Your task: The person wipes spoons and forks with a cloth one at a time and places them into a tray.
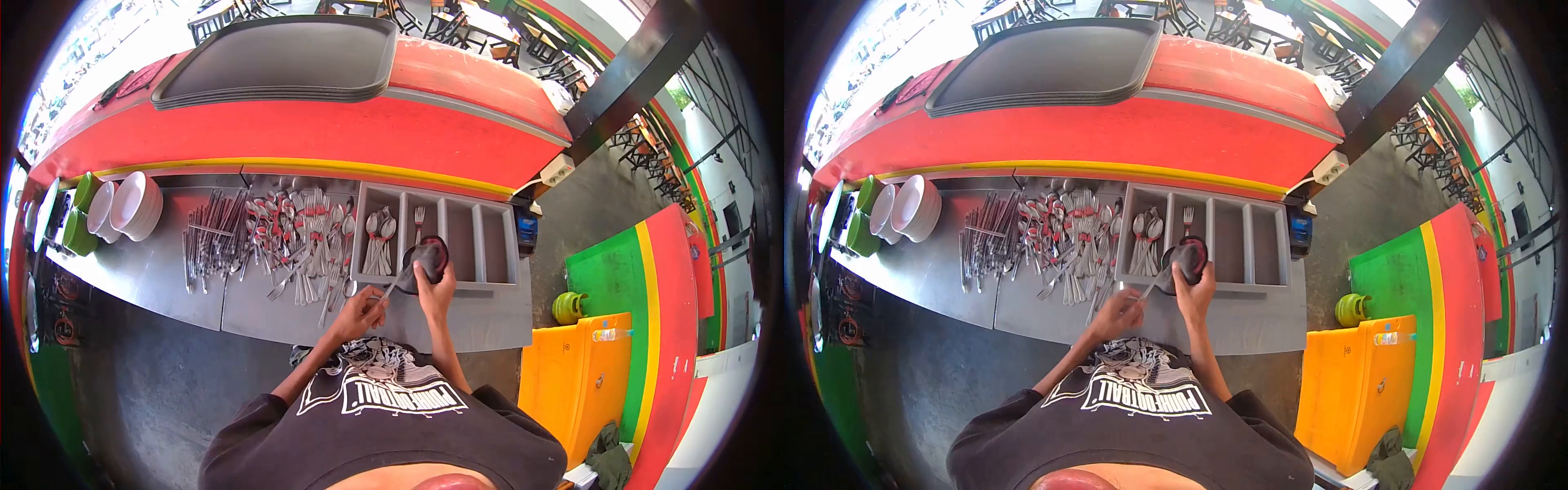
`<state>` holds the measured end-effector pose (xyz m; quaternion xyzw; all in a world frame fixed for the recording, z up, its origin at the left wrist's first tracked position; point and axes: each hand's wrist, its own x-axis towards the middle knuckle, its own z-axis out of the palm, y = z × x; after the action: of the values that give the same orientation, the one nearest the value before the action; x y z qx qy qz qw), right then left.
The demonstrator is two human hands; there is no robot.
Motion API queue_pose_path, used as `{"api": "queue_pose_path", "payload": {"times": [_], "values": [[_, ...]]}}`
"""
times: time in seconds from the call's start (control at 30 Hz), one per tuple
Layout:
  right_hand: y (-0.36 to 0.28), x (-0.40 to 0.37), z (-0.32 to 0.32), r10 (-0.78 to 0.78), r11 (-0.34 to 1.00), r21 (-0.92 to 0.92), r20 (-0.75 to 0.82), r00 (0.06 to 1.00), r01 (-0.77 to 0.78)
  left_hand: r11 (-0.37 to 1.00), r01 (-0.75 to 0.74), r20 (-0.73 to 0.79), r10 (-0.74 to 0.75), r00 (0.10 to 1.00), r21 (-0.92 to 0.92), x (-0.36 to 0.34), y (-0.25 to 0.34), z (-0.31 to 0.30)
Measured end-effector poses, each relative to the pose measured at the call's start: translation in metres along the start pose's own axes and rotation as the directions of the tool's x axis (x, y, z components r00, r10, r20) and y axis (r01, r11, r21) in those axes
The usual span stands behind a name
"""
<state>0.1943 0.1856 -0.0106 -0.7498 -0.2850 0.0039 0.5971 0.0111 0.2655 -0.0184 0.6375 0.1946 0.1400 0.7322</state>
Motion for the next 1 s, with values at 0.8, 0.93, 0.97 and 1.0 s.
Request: {"api": "queue_pose_path", "payload": {"times": [0.8,0.93,0.97,1.0], "values": [[-0.033,-0.029,0.006,0.026,0.962,0.191,0.647,0.762,-0.195,0.974,-0.226,-0.341,0.214,0.916,0.004,0.022,-0.032,-0.005],[-0.028,-0.027,0.007,0.002,0.964,0.224,0.526,0.850,-0.141,0.988,-0.021,-0.205,0.052,0.977,0.151,0.011,-0.013,-0.010],[-0.017,-0.027,0.009,0.012,0.970,0.205,0.504,0.863,-0.133,0.994,0.006,-0.195,0.016,0.981,0.110,0.008,0.000,-0.006],[-0.015,-0.026,0.009,0.021,0.974,0.187,0.482,0.876,-0.126,0.997,0.033,-0.184,-0.019,0.983,0.070,0.007,0.008,-0.004]]}}
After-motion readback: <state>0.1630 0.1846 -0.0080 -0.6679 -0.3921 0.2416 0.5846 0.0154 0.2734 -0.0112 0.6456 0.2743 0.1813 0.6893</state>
